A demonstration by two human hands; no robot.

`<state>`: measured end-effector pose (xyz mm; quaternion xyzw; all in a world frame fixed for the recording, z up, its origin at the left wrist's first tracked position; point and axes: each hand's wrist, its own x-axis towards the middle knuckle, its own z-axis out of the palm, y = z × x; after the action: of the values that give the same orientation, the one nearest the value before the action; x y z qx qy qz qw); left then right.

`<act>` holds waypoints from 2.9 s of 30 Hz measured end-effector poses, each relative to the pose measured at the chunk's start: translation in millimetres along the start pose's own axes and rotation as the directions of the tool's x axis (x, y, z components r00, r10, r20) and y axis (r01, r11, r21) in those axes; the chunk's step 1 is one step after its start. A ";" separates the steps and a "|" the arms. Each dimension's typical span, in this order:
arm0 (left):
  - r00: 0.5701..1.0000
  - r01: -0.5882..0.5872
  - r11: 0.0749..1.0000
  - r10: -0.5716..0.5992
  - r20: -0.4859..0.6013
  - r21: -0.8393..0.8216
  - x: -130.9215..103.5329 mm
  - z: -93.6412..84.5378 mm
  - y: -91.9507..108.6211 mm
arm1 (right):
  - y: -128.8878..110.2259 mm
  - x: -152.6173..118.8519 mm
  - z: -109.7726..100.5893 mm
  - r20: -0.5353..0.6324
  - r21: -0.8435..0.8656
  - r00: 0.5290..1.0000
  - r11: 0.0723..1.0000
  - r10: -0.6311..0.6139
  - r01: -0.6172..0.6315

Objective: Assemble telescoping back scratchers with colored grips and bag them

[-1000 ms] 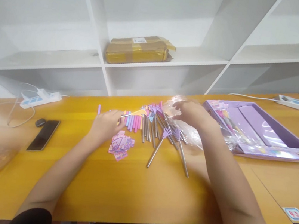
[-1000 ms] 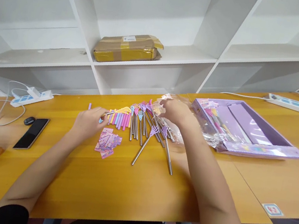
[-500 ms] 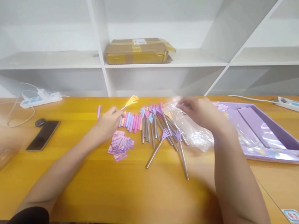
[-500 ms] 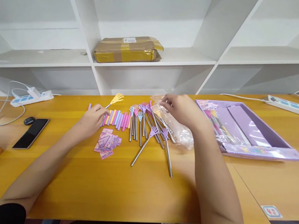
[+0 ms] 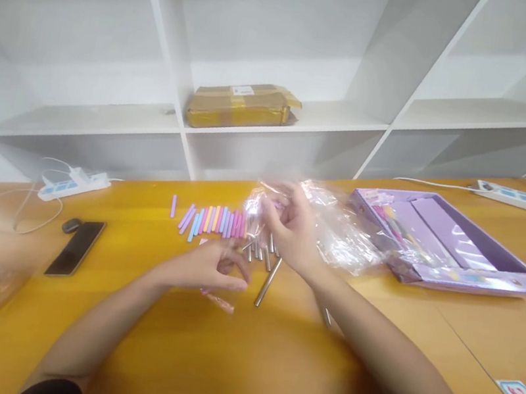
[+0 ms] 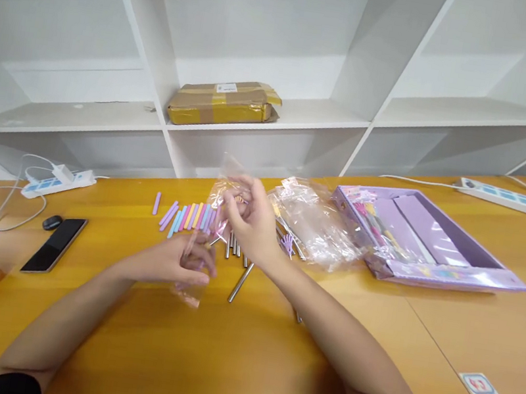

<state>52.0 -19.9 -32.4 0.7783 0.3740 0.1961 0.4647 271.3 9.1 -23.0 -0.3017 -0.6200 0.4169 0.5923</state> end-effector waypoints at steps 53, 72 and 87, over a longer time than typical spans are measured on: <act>0.694 -0.453 0.723 -0.080 -0.715 -0.521 2.7 -26.6 15.3 | -7.7 5.6 -17.3 0.375 -0.484 0.927 0.854 0.007 0.189; 0.726 -0.381 0.751 -0.118 -0.678 -0.539 2.9 -8.1 20.6 | -3.2 6.9 -15.3 0.345 -0.404 0.937 0.911 0.063 0.087; 0.809 -0.289 0.788 -0.103 -0.579 -0.544 16.0 7.2 -3.2 | 4.9 -3.1 -4.8 0.250 -0.284 0.940 0.946 0.231 -0.157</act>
<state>65.7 -10.9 -39.3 0.5068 0.3728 0.5573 0.5419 275.8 9.5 -29.0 -0.3748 -0.7137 0.4273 0.4093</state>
